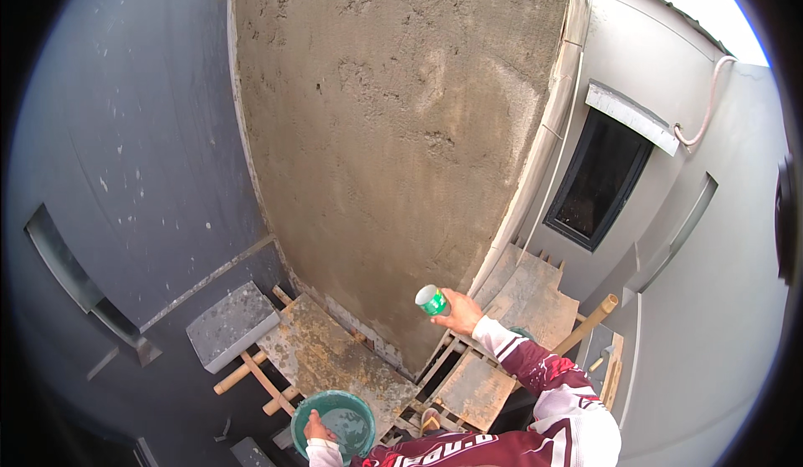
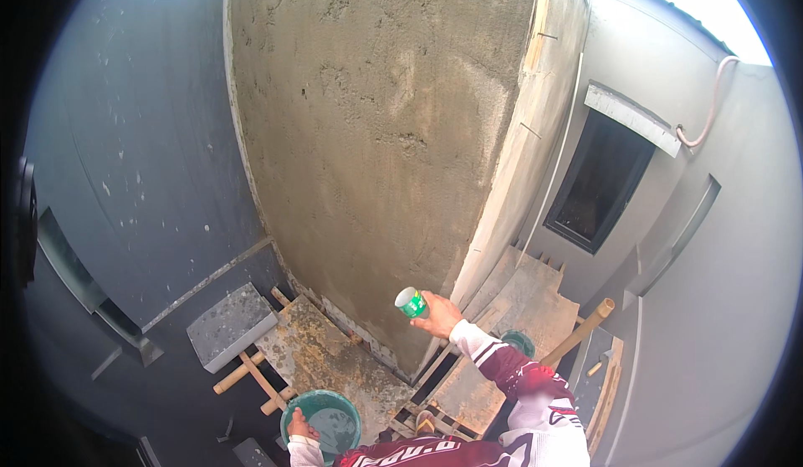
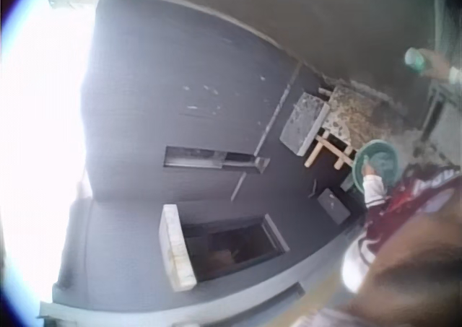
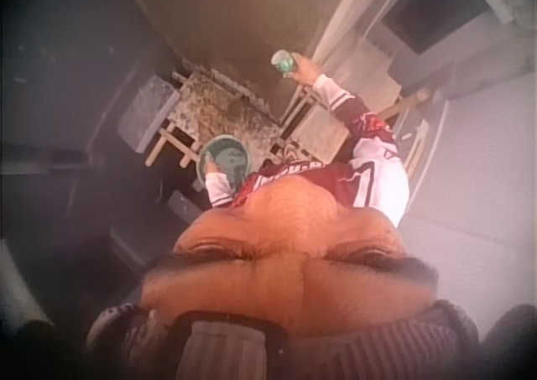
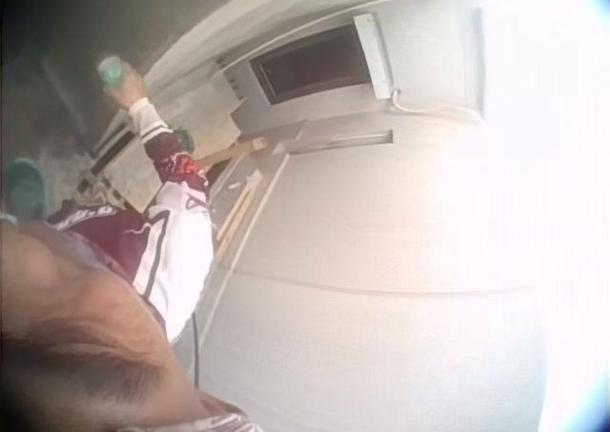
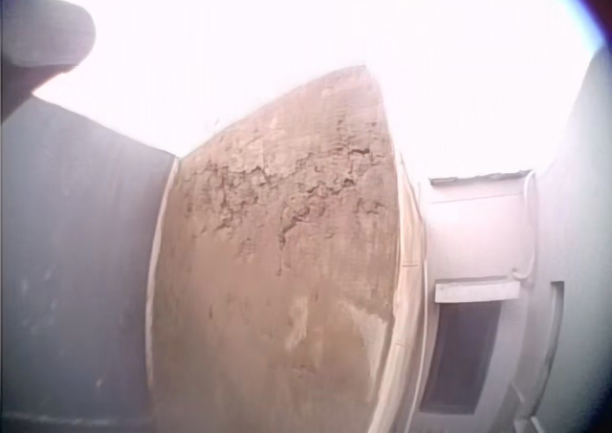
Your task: The person repeatedly dips a small green bottle into a green bucket and sprays liquid onto a vertical wall surface. The person stands on a wooden scaffold and moves along the wall while spraying.
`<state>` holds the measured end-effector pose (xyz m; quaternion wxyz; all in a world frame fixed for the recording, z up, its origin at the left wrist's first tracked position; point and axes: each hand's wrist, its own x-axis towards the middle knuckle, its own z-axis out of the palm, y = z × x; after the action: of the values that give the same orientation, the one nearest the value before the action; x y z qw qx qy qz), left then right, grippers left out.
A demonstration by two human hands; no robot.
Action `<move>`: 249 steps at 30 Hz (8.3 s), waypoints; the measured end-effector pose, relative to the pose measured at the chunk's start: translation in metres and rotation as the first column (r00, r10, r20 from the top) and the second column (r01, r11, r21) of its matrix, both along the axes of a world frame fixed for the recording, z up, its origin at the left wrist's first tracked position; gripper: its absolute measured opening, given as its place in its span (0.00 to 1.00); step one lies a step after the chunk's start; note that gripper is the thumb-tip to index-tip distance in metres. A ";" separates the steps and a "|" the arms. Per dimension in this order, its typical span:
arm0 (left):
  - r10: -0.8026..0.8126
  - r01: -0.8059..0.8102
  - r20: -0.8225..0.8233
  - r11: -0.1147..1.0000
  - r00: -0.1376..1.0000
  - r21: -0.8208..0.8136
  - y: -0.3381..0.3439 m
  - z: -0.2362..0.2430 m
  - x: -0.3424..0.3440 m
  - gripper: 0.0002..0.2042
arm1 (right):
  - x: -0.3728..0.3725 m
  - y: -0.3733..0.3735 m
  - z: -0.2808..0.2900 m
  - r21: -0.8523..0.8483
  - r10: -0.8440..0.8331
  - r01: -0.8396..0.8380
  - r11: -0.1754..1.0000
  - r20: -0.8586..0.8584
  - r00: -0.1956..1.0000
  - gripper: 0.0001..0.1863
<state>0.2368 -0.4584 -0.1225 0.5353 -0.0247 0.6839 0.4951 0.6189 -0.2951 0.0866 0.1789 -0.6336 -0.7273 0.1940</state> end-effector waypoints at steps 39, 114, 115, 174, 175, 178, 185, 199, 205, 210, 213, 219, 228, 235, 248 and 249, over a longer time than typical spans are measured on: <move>-0.451 0.437 -0.030 0.845 0.892 0.309 0.040 0.124 0.090 0.20 | -0.190 -0.071 -0.201 -0.478 0.737 -0.561 0.676 0.470 0.486 0.24; -0.615 0.576 0.021 0.749 0.788 0.328 0.055 0.135 0.132 0.17 | -0.151 -0.060 -0.346 -0.488 0.704 -0.570 0.661 0.140 0.696 0.29; -0.603 0.565 0.024 0.761 0.797 0.319 0.055 0.133 0.132 0.17 | -0.145 -0.059 -0.344 -0.436 0.718 -0.622 0.651 0.088 0.690 0.30; -0.549 0.485 0.138 0.811 0.825 0.328 0.046 0.147 0.120 0.13 | -0.176 -0.079 -0.252 -0.523 0.699 -0.493 0.695 0.331 0.634 0.20; -0.554 0.492 0.136 0.809 0.821 0.322 0.048 0.145 0.121 0.13 | -0.171 -0.079 -0.249 -0.529 0.688 -0.492 0.692 0.276 0.671 0.22; -0.535 0.484 0.128 0.826 0.835 0.289 0.052 0.134 0.121 0.13 | -0.162 -0.076 -0.239 -0.563 0.654 -0.496 0.661 0.108 0.749 0.35; -0.427 0.394 0.144 0.895 0.893 0.211 0.049 0.088 0.109 0.16 | -0.125 -0.079 -0.201 -0.208 0.466 -0.554 0.806 -0.353 0.811 0.36; 0.100 -0.112 0.120 0.988 0.988 0.103 0.000 0.053 0.027 0.20 | -0.062 0.070 -0.124 -0.160 -0.083 0.065 0.985 -0.111 0.990 0.38; 0.225 -0.239 0.107 0.961 0.969 0.140 -0.022 0.059 -0.001 0.21 | -0.088 0.145 -0.060 -0.007 -0.208 0.211 0.977 -0.216 0.954 0.35; 0.303 -0.319 0.123 0.938 0.945 0.138 -0.037 0.049 -0.024 0.26 | -0.062 0.106 -0.137 0.040 -0.103 0.128 0.991 -0.391 0.915 0.37; 0.300 -0.314 0.126 0.943 0.945 0.108 -0.045 0.043 -0.031 0.26 | -0.038 0.050 -0.181 0.021 -0.086 0.100 0.995 -0.356 0.931 0.37; 0.271 -0.278 0.105 0.959 0.957 0.053 -0.048 0.028 -0.030 0.17 | 0.052 -0.066 -0.251 -0.207 -0.094 0.085 0.975 -0.037 0.995 0.35; 0.207 -0.213 0.124 0.976 0.971 0.044 -0.039 0.040 -0.009 0.24 | -0.008 -0.003 -0.239 -0.384 -0.133 0.170 0.907 0.121 0.984 0.37; 0.117 -0.128 0.110 0.986 0.987 0.102 -0.024 0.062 0.014 0.25 | -0.089 0.166 -0.130 -0.230 -0.310 0.293 0.928 -0.039 0.950 0.35; -0.146 0.120 0.116 0.971 0.982 0.209 -0.001 0.091 0.054 0.16 | -0.185 -0.061 -0.175 -0.235 0.780 -0.774 0.588 -0.090 0.619 0.35; -0.200 0.172 0.109 0.958 0.974 0.228 0.003 0.096 0.058 0.15 | -0.193 -0.070 -0.190 -0.271 0.809 -0.773 0.573 0.036 0.587 0.34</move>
<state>0.2944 -0.4549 -0.0268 0.6227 0.0661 0.5884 0.5115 0.4257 -0.3652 -0.1032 -0.0575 -0.2697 -0.9181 0.2849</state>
